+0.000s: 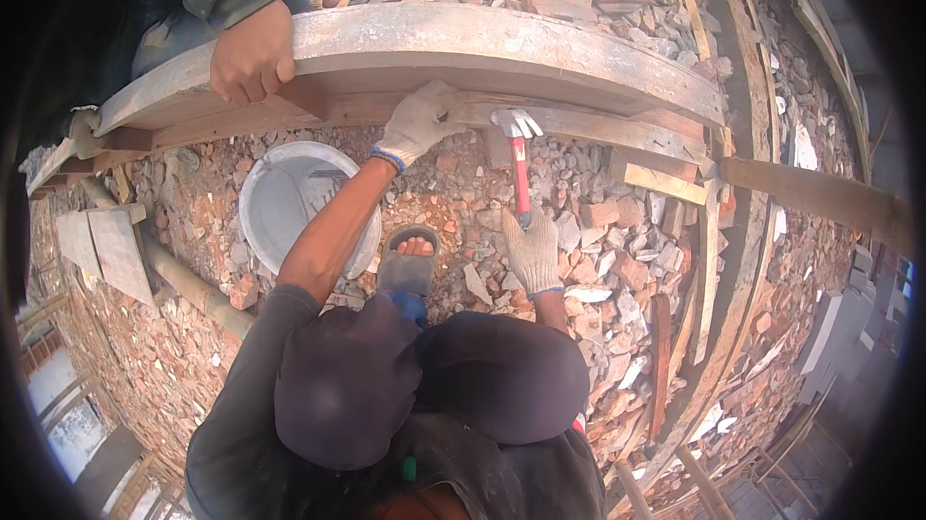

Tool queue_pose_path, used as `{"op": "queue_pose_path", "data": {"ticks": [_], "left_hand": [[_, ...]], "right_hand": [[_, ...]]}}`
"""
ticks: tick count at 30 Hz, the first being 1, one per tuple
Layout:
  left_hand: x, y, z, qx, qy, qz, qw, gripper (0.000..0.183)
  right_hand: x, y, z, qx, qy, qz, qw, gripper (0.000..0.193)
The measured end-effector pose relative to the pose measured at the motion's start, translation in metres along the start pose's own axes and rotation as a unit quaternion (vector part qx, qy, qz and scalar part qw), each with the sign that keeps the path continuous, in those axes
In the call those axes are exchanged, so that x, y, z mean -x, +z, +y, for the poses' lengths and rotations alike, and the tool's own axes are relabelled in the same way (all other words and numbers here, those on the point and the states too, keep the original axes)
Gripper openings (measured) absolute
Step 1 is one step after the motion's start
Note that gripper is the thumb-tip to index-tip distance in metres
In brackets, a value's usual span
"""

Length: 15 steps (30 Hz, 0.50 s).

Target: The person assembles curved wooden formwork on a debris-covered floor, using a hammer to drive nails and aligning planks and supports. They repeatedly adjust and secure the curved wooden pieces, occasionally picking up nails from a white bucket.

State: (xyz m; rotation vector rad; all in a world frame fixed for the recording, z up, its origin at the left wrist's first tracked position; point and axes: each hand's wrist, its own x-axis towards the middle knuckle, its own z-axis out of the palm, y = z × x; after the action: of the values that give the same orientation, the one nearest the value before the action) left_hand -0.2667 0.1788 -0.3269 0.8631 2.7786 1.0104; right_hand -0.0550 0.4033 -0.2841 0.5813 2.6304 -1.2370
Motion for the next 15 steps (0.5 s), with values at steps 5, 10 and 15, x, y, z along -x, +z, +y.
{"op": "queue_pose_path", "data": {"ticks": [5, 10, 15], "left_hand": [[0.023, 0.006, 0.002, 0.025, -0.015, 0.019, 0.999, 0.035], [0.019, 0.008, 0.001, 0.014, 0.014, 0.01, 1.0, 0.046], [0.022, 0.011, 0.01, 0.033, -0.006, -0.024, 0.999, 0.049]], "right_hand": [[0.037, -0.058, -0.042, -0.277, -0.13, 0.14, 0.942, 0.029], [0.023, -0.103, -0.083, -0.482, -0.36, 0.144, 0.785, 0.056], [0.007, 0.003, 0.01, 0.041, 0.051, -0.014, 0.998, 0.032]]}}
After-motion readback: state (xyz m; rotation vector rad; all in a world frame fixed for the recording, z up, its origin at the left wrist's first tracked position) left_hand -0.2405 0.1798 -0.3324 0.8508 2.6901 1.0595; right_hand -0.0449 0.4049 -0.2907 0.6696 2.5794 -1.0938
